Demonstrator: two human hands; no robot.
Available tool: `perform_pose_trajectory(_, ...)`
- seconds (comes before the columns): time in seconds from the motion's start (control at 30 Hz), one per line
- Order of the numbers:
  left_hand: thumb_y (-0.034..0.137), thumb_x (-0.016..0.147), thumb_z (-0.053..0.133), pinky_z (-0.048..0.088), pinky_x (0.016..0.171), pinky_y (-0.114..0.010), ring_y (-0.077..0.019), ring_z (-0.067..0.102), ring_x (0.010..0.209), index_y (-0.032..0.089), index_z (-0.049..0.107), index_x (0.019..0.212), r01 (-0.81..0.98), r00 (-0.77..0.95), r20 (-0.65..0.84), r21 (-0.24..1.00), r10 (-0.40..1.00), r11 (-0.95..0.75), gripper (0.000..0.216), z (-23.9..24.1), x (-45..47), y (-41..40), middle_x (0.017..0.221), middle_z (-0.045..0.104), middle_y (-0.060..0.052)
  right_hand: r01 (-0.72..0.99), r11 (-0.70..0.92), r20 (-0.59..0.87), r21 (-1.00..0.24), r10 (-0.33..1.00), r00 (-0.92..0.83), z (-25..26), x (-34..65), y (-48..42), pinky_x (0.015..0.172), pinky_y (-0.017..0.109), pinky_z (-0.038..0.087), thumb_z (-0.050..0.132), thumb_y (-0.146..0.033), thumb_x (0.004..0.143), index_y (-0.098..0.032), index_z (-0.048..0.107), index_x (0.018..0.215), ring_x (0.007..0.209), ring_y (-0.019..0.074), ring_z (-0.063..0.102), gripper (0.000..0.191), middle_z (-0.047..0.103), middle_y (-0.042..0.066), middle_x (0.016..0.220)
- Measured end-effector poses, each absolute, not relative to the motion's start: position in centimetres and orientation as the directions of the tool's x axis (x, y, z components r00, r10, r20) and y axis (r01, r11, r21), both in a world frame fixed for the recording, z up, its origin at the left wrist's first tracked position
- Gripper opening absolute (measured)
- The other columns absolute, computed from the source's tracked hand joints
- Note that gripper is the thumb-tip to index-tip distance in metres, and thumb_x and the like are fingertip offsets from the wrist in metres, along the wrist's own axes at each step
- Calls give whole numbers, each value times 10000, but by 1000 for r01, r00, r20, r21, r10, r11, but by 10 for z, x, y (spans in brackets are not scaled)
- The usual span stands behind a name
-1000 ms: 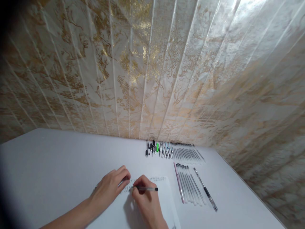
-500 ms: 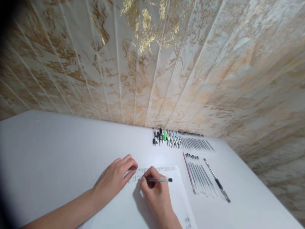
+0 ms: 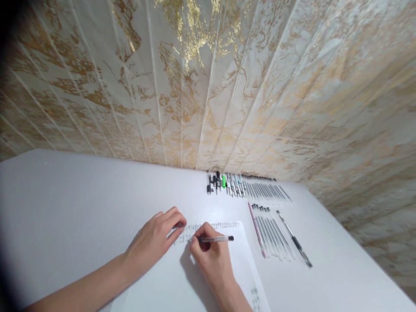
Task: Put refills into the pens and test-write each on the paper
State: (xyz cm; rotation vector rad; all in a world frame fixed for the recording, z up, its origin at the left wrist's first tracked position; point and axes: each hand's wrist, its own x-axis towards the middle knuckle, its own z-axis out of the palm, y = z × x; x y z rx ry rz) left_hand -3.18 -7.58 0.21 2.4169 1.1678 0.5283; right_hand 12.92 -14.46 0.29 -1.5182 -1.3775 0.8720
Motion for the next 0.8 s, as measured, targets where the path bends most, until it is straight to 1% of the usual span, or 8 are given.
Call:
perform_pose_trajectory(0.33,158,901,532,406,742,-297,-176,556,793,233,576,894,647,575,159,512,802,-565,87,3,-32,-78,938,607,22,347,19,79,-938,984,160,2,127,-143,506,234,271,522,-228,786,-198,449,660,531,99,326,148,365,-68,568)
perform_pose_trajectory(0.67,152,904,526,404,740,-300,-181,555,801,230,579,895,649,582,148,507,799,-567,95,5,-33,-78,942,607,18,329,28,85,-944,983,161,-2,128,-144,504,233,273,514,-192,757,-210,413,633,530,100,333,161,360,-71,560)
perform_pose_trajectory(0.8,154,904,525,405,744,-295,-175,555,796,235,579,896,647,580,155,509,800,-567,98,2,-33,-78,938,606,22,321,25,86,-947,980,179,-1,128,-144,507,234,278,521,-196,753,-208,427,638,530,101,337,149,367,-70,560)
